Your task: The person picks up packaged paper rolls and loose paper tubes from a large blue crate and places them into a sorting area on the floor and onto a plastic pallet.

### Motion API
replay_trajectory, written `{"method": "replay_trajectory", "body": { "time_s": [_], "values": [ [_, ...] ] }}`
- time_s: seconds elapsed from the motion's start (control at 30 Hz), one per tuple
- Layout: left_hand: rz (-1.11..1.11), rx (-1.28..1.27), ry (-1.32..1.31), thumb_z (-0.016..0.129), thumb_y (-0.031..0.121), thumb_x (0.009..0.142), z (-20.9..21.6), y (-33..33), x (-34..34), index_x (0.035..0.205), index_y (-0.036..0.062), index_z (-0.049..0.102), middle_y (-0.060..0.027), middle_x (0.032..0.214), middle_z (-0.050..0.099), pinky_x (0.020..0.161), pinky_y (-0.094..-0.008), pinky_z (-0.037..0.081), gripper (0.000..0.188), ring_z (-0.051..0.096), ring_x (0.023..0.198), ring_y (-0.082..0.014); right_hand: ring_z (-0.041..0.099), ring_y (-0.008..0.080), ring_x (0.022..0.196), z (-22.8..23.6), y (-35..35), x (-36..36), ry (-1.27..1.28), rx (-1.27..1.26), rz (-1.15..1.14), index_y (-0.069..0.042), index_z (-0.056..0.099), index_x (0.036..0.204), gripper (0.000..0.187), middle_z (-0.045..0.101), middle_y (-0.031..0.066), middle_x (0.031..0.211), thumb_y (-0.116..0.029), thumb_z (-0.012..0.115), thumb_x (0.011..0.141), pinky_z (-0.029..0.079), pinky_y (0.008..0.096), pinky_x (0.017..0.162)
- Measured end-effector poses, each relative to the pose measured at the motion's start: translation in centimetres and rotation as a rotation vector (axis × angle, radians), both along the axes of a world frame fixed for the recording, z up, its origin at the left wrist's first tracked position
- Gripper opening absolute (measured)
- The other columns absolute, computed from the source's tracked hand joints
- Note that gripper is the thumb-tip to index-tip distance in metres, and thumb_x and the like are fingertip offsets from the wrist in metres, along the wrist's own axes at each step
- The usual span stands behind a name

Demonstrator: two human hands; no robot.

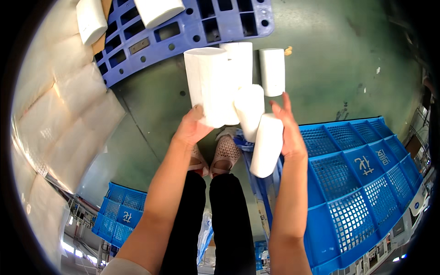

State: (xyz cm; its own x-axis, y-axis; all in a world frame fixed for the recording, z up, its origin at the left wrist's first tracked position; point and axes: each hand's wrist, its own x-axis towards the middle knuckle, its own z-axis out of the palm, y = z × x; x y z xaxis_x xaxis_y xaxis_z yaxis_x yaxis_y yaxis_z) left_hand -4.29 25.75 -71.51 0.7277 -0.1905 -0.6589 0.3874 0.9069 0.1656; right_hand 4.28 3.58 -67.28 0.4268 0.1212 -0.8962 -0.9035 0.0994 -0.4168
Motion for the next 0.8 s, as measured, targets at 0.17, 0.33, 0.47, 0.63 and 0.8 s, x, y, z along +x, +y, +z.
{"method": "replay_trajectory", "body": {
  "time_s": [0.17, 0.33, 0.47, 0.63, 0.8],
  "values": [
    [-0.108, 0.097, -0.097, 0.067, 0.021, 0.074, -3.2, -4.4, 4.0, 0.136, 0.0012, 0.029, -0.0131, 0.136, 0.039, 0.104, -0.0479, 0.030, 0.076, 0.036, 0.127, -0.0288, 0.043, 0.0313, 0.120, -0.6, -1.3, 8.0, 0.168, -0.127, 0.259, -0.007, 0.003, 0.145, 0.097, 0.033, 0.0220, 0.138, -0.040, 0.063, 0.076, 0.041, 0.0384, 0.093],
    [-0.043, 0.280, -0.209, 0.070, 0.019, 0.072, -4.7, -3.5, 5.7, 0.134, -0.0001, 0.033, -0.0116, 0.130, 0.046, 0.101, -0.0410, 0.035, 0.074, 0.044, 0.120, -0.0254, 0.049, 0.0249, 0.113, -4.9, -1.7, 9.0, 0.308, 0.135, 0.221, -0.009, 0.024, 0.141, 0.078, 0.048, 0.0142, 0.126, -0.041, 0.061, 0.080, 0.042, 0.0384, 0.093],
    [-0.132, 0.329, -0.155, 0.071, 0.020, 0.070, -3.0, -1.4, 5.5, 0.132, -0.0021, 0.035, -0.0124, 0.126, 0.049, 0.097, -0.0383, 0.040, 0.074, 0.049, 0.115, -0.0247, 0.059, 0.0208, 0.095, -5.1, -0.8, 6.4, 0.259, 0.235, 0.062, -0.009, 0.045, 0.124, 0.051, 0.058, 0.0096, 0.109, -0.033, 0.061, 0.082, 0.050, 0.0367, 0.081],
    [-0.350, 0.477, 0.002, 0.061, 0.012, 0.067, 5.6, 2.2, 3.5, 0.134, -0.0064, 0.030, -0.0175, 0.128, 0.047, 0.099, -0.0390, 0.041, 0.076, 0.048, 0.118, -0.0281, 0.051, 0.0206, 0.108, 0.7, 1.2, 0.5, 0.259, 0.390, -0.128, -0.012, 0.032, 0.135, 0.061, 0.051, 0.0095, 0.120, -0.030, 0.060, 0.084, 0.046, 0.0358, 0.088],
    [-0.586, 0.513, 0.177, 0.063, 0.004, 0.052, 22.1, 5.2, -0.5, 0.142, 0.0037, 0.016, -0.0111, 0.136, 0.038, 0.104, -0.0358, 0.031, 0.102, 0.037, 0.127, -0.0242, 0.046, 0.0189, 0.115, 13.7, 3.9, -7.8, 0.327, 0.506, -0.255, -0.012, 0.027, 0.139, 0.065, 0.045, 0.0068, 0.128, -0.029, 0.058, 0.085, 0.040, 0.0339, 0.095]
  ]
}}
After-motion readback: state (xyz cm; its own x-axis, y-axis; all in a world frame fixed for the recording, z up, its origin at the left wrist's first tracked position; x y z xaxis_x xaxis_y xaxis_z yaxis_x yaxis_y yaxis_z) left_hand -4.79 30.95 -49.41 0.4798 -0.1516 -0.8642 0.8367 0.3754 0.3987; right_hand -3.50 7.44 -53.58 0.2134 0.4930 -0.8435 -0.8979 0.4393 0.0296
